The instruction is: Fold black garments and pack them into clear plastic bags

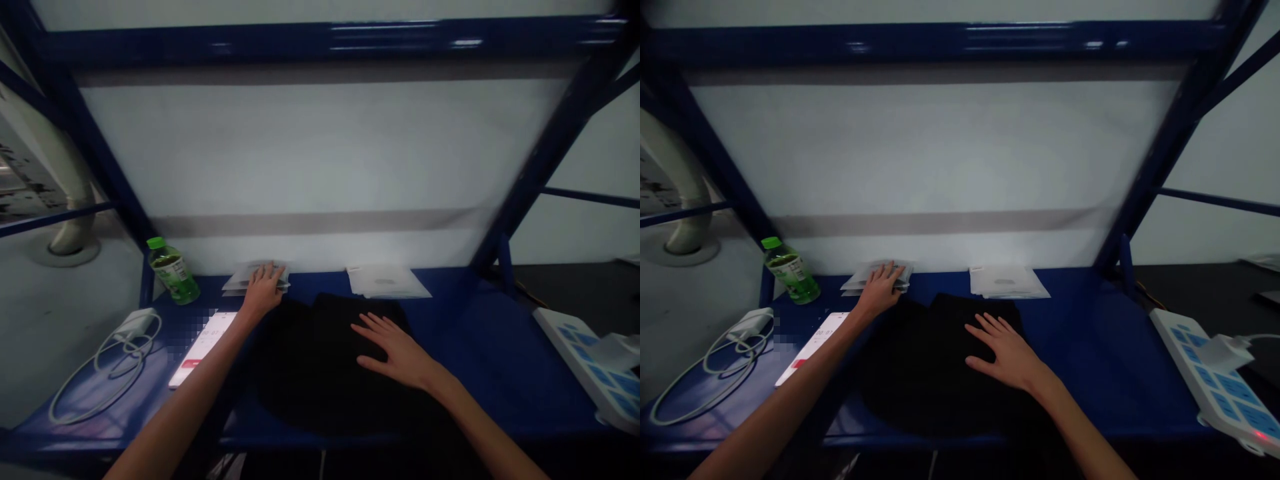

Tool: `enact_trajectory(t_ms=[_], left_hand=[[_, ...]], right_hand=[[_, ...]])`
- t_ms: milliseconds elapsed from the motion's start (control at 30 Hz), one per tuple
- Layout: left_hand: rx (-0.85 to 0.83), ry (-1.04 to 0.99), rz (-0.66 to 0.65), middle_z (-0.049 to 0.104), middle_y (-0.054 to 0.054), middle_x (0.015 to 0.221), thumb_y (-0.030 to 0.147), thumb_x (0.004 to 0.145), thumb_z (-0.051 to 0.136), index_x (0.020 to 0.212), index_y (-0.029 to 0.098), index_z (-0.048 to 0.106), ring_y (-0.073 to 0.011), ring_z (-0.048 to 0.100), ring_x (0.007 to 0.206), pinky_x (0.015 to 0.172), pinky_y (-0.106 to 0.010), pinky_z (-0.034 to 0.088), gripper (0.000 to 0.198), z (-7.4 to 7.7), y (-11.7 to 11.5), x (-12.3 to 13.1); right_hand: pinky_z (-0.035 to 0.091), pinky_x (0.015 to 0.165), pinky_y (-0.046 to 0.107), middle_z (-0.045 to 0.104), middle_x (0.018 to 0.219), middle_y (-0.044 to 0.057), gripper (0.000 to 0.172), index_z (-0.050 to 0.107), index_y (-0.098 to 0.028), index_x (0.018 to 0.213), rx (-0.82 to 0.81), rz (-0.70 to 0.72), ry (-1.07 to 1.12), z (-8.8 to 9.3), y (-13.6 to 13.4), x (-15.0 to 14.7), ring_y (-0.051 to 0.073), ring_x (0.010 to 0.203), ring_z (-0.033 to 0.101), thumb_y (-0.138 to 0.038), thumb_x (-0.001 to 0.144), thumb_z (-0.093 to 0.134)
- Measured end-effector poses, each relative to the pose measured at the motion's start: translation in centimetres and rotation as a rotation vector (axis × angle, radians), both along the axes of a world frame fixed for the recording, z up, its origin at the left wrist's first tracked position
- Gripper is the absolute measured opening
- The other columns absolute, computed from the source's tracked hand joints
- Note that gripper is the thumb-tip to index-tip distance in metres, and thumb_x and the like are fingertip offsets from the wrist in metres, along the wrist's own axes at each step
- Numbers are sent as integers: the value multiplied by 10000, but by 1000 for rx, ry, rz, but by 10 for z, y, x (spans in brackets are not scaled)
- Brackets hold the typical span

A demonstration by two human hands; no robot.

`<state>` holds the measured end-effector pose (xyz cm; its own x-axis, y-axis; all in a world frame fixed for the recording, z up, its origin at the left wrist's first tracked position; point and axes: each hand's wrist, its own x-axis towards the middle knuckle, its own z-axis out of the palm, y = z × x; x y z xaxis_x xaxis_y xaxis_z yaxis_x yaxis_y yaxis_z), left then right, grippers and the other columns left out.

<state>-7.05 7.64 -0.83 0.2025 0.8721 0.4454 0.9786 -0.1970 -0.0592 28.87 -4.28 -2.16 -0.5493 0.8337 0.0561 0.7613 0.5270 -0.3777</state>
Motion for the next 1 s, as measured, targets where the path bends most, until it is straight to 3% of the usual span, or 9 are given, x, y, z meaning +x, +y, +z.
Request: enact_trajectory(t_ms=[133,300,500,633,833,1000], left_hand=[[-25,-22,-20,404,-140,1531,167,893,477,1443,226,466,-395,347,1394,1079,-620,299,554,-4,1,-3],[-43,-103,-83,469,-118,1489,151,952,400,1423,257,494,-393,362,1381,1074,-638,288,492,4,-10,3],[7,-82,-217,465,-43,1497,99,971,350,1466,314,426,-320,387,1381,1118,-543,294,545,19,-54,39],[-42,-39,-354,474,-54,1484,44,920,400,1469,297,417,-313,413,1356,1107,-507,330,605,22,-91,68],[-117,2,-480,489,-59,1463,6,862,436,1450,308,419,-317,426,1340,1095,-525,344,661,18,-128,101],[-112,0,-528,523,-75,1420,67,897,457,1407,281,449,-328,447,1314,1061,-530,381,553,14,-139,116]], right_hand=[[173,1204,538,235,1609,8,704,312,-382,1515,17,7,10,0,-1,0,288,1484,179,-688,900,466],[183,1201,547,256,1604,8,689,329,-382,1509,33,7,34,-2,-1,1,296,1478,199,-665,902,490],[199,1194,552,301,1591,19,660,382,-359,1491,37,-1,58,-4,1,1,296,1472,230,-645,907,497],[268,1172,547,453,1514,52,573,489,-304,1434,110,-31,124,-7,3,1,285,1431,344,-585,934,495],[495,991,475,676,1238,77,346,628,-277,1243,319,-17,299,1,-3,-4,263,1166,608,-405,926,578],[550,786,379,733,993,62,226,657,-249,1138,428,96,328,14,-18,-13,209,880,675,-264,935,560]])
